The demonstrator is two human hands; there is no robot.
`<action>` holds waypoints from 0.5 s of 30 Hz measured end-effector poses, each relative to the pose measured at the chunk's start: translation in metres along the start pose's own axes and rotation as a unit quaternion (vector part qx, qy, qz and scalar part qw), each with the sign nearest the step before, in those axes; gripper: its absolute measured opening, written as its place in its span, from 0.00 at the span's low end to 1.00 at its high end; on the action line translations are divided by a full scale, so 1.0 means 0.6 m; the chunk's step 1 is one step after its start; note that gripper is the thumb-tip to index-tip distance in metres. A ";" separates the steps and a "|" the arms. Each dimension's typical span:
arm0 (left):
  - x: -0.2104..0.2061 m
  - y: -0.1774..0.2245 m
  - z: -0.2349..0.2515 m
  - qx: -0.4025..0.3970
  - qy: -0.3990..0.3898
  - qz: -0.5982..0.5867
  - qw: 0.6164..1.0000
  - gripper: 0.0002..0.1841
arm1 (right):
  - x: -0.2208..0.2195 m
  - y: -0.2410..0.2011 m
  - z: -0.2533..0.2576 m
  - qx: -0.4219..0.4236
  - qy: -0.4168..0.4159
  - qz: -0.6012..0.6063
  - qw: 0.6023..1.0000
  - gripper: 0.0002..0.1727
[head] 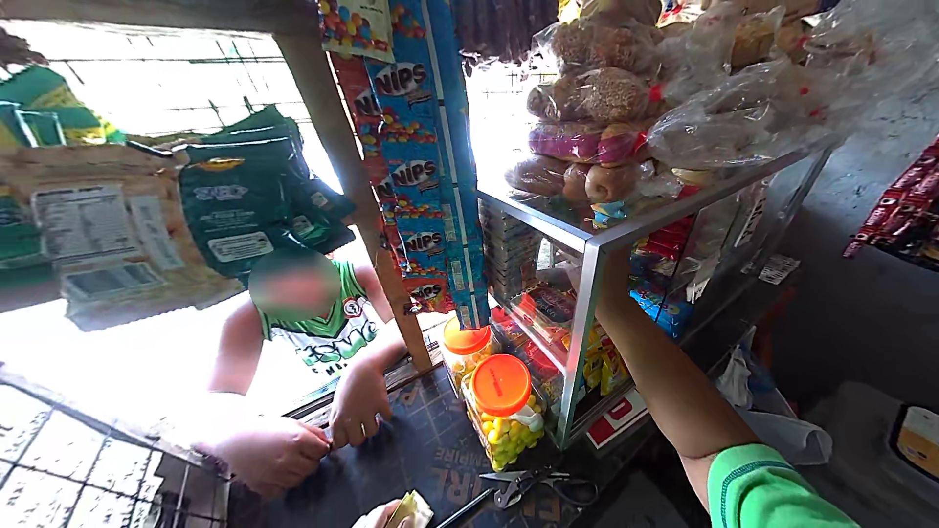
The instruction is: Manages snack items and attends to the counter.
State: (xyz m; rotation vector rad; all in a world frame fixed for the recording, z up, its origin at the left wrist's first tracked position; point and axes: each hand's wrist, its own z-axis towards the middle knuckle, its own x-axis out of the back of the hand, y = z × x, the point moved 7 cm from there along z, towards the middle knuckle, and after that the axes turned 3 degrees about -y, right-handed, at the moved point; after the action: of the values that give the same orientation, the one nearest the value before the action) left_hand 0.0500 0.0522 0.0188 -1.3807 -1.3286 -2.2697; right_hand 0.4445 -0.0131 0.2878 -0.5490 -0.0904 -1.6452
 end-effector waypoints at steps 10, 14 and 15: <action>0.014 0.022 -0.001 0.010 -0.009 0.005 1.000 0.21 | -0.116 0.028 0.029 -0.010 -0.119 0.061 0.991 0.21; 0.005 0.005 -0.002 -0.004 -0.005 0.004 1.000 0.20 | -0.159 0.050 0.030 -0.101 -0.298 0.156 0.936 0.25; 0.005 0.006 -0.001 -0.013 -0.004 -0.001 1.000 0.19 | -0.167 0.059 0.024 -0.129 -0.326 0.173 0.920 0.26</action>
State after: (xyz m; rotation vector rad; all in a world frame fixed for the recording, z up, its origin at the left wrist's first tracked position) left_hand 0.0497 0.0506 0.0230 -1.3988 -1.3074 -2.2935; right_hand 0.4872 0.0780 0.2512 -1.2325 -0.2522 -1.0790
